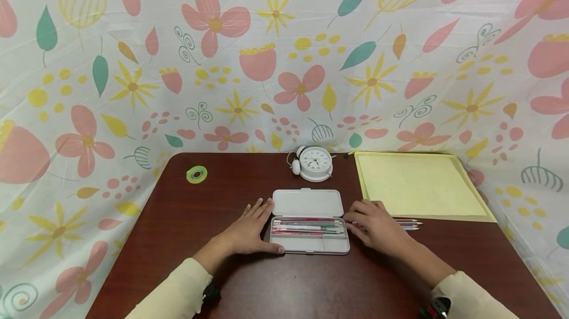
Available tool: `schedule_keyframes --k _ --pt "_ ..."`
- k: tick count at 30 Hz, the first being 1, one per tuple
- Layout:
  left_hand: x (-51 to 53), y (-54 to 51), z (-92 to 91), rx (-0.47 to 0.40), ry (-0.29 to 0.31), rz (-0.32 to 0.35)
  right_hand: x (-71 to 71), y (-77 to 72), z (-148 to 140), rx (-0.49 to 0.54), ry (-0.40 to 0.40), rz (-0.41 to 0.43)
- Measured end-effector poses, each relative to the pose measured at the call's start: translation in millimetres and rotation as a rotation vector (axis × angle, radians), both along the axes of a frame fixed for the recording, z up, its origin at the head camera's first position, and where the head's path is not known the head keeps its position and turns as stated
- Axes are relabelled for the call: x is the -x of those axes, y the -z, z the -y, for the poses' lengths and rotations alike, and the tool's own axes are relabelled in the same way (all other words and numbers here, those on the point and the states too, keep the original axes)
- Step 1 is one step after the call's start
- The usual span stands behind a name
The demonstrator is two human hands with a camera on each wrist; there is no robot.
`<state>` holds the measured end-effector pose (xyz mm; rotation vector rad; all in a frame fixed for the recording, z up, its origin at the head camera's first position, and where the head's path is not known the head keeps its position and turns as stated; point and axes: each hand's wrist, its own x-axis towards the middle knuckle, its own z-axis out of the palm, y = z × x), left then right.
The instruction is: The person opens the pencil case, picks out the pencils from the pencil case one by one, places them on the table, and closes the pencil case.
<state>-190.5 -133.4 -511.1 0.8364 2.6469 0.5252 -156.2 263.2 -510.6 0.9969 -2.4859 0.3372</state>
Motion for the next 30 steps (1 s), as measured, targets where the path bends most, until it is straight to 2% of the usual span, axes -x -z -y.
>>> schedule_keyframes --k 13,30 --pt "-0.1 -0.3 -0.2 0.001 0.0 -0.003 6.8 5.2 31.1 -0.03 -0.074 0.023" --pt "-0.7 0.2 -0.4 -0.003 -0.004 -0.005 9.8 10.7 43.7 -0.104 -0.012 -0.021"
